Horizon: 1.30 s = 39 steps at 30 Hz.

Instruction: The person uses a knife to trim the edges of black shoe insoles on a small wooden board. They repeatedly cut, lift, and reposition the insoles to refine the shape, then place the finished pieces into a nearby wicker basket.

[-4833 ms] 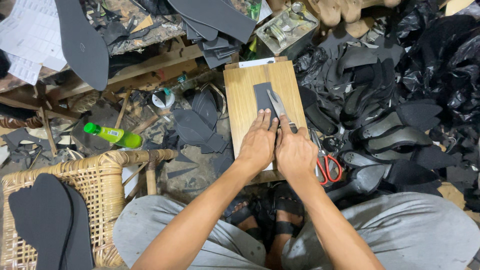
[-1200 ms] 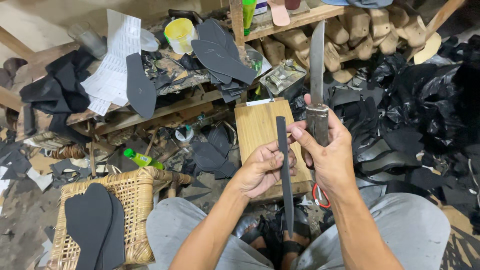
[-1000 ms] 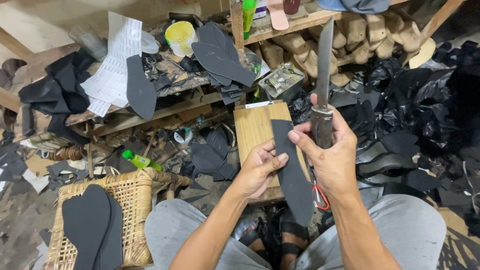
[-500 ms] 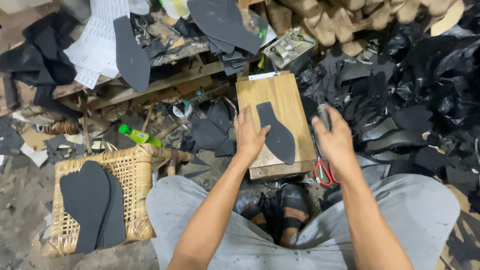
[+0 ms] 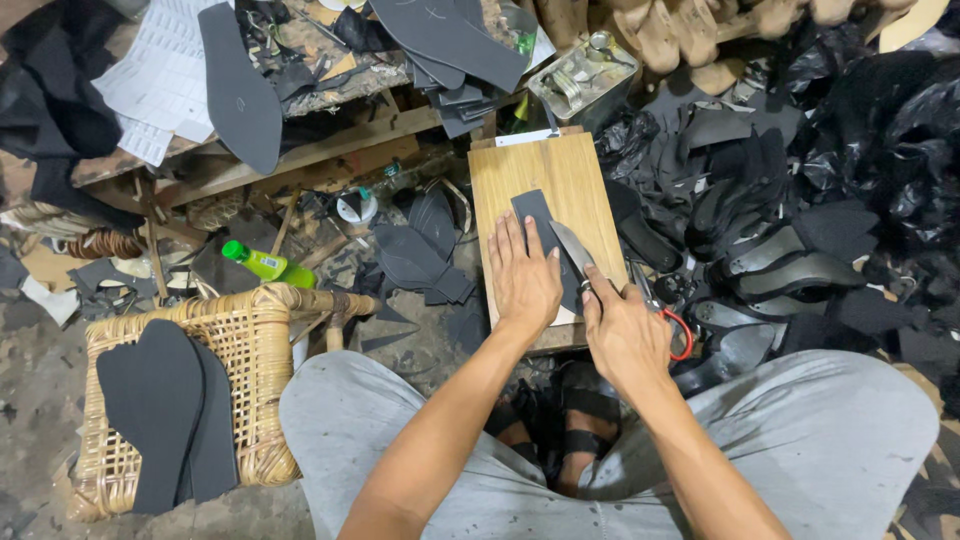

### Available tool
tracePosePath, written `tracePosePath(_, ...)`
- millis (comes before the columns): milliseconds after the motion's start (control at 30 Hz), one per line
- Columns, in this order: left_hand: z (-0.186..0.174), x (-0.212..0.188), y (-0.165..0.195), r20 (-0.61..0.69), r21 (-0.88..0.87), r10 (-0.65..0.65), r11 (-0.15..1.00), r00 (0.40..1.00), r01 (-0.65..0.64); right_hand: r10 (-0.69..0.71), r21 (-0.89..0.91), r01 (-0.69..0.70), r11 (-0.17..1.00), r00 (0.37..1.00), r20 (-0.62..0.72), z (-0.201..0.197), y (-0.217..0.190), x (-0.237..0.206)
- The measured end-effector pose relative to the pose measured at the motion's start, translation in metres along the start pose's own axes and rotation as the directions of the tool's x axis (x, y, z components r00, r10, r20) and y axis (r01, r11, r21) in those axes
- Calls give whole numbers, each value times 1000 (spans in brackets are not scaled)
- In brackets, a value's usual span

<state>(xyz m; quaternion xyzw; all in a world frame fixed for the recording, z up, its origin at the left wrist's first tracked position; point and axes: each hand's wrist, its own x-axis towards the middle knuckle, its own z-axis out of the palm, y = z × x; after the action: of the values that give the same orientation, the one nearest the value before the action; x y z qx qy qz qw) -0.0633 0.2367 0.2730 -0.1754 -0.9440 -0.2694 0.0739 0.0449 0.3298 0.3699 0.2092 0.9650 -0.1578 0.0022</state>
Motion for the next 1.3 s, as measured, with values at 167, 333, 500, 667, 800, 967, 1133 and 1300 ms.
tracePosePath(167, 15, 3, -7, 28, 56, 19, 998, 999, -20, -76, -4, 76, 997, 995, -72, 10, -6, 10)
tracePosePath(333, 20, 6, -11, 55, 78, 23, 997, 998, -27, -112, 8, 113, 994, 990, -80, 12, -12, 25)
tracePosePath(500, 23, 9, -11, 89, 67, 15, 998, 996, -21, -97, -17, 97, 995, 993, -67, 16, -15, 27)
tracePosePath(667, 27, 10, -13, 81, 78, 19, 997, 997, -25, -87, -26, 86, 996, 995, -54, 24, -14, 30)
tracePosePath(800, 30, 11, -14, 68, 77, 25, 997, 997, -30, -105, -46, 103, 994, 992, -63, 28, -13, 34)
tracePosePath(967, 31, 9, -14, 38, 96, 51, 994, 998, -55, -118, -62, 113, 992, 990, -79, 31, -14, 33)
tracePosePath(1133, 30, 8, -13, 54, 85, 51, 995, 997, -55, -90, -74, 86, 994, 994, -58, 34, -15, 34)
tracePosePath(1300, 30, 9, -14, 46, 87, 59, 994, 997, -63, -124, -66, 118, 991, 987, -99, 36, -15, 37)
